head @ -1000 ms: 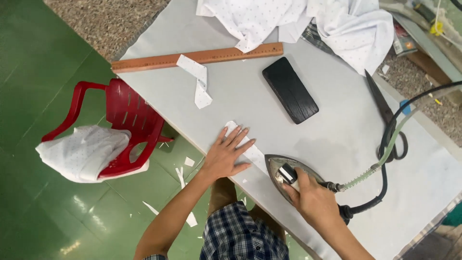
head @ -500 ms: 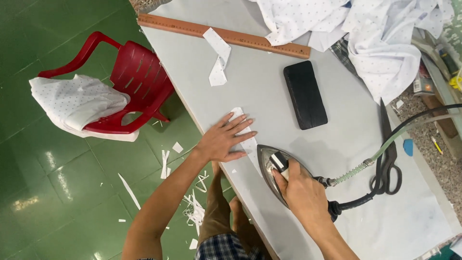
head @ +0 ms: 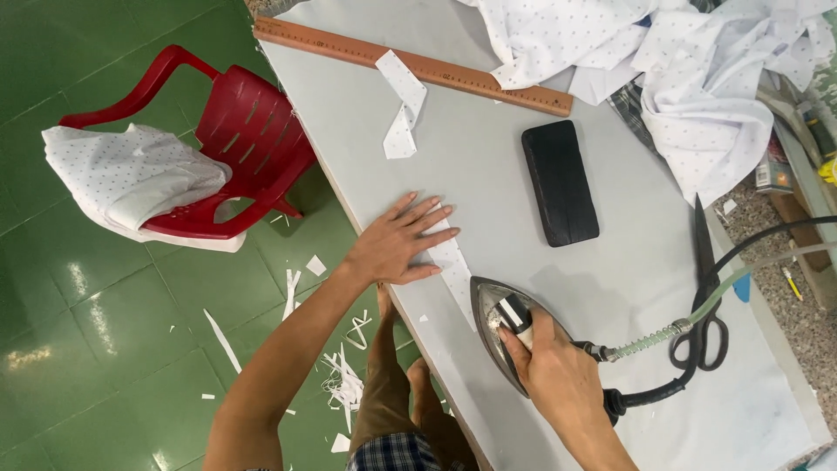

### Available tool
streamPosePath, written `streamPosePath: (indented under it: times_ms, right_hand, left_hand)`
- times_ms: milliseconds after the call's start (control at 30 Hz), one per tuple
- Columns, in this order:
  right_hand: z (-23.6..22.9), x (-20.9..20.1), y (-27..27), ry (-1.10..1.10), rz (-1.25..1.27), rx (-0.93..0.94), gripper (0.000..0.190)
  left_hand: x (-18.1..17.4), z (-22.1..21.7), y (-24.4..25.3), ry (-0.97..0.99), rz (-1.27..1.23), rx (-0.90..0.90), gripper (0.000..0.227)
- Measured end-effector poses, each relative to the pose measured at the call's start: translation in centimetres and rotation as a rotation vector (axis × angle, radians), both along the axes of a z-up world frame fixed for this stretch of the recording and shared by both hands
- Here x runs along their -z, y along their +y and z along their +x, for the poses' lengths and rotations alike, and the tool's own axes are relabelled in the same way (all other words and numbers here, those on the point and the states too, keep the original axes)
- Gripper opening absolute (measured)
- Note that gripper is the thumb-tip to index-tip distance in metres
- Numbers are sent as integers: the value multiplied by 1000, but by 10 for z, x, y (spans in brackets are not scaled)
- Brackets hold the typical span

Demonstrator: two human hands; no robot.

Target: The person irons a small rectangular piece of white patterned fabric on a table using an iron and a black rectangular weight. They then pick up a larger piece of the same fabric, unfold it, and iron it on the table.

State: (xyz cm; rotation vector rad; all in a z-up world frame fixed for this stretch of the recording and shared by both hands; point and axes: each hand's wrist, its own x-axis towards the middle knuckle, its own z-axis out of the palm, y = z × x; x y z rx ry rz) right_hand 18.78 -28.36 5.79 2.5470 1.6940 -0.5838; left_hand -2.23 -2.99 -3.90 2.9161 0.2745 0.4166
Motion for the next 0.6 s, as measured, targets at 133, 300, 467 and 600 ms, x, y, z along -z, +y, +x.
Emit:
streamPosePath:
  times_ms: [133, 300, 467, 600]
  right_hand:
    - [0, 0, 3, -8, -10, -9, 63]
    - [-1, 3, 19, -60, 22, -28, 62]
    - [-3, -5, 35, -36, 121, -60, 60]
    - [-6, -14, 15, -143, 507, -190, 60]
  left_hand:
    - [2, 0, 3, -47, -29, -3, 60]
    - [1, 0, 4, -82, -17, -5, 59]
    - [4, -1, 5, -36, -18, -36, 65]
    - [11, -4, 7, -33, -30, -60, 69]
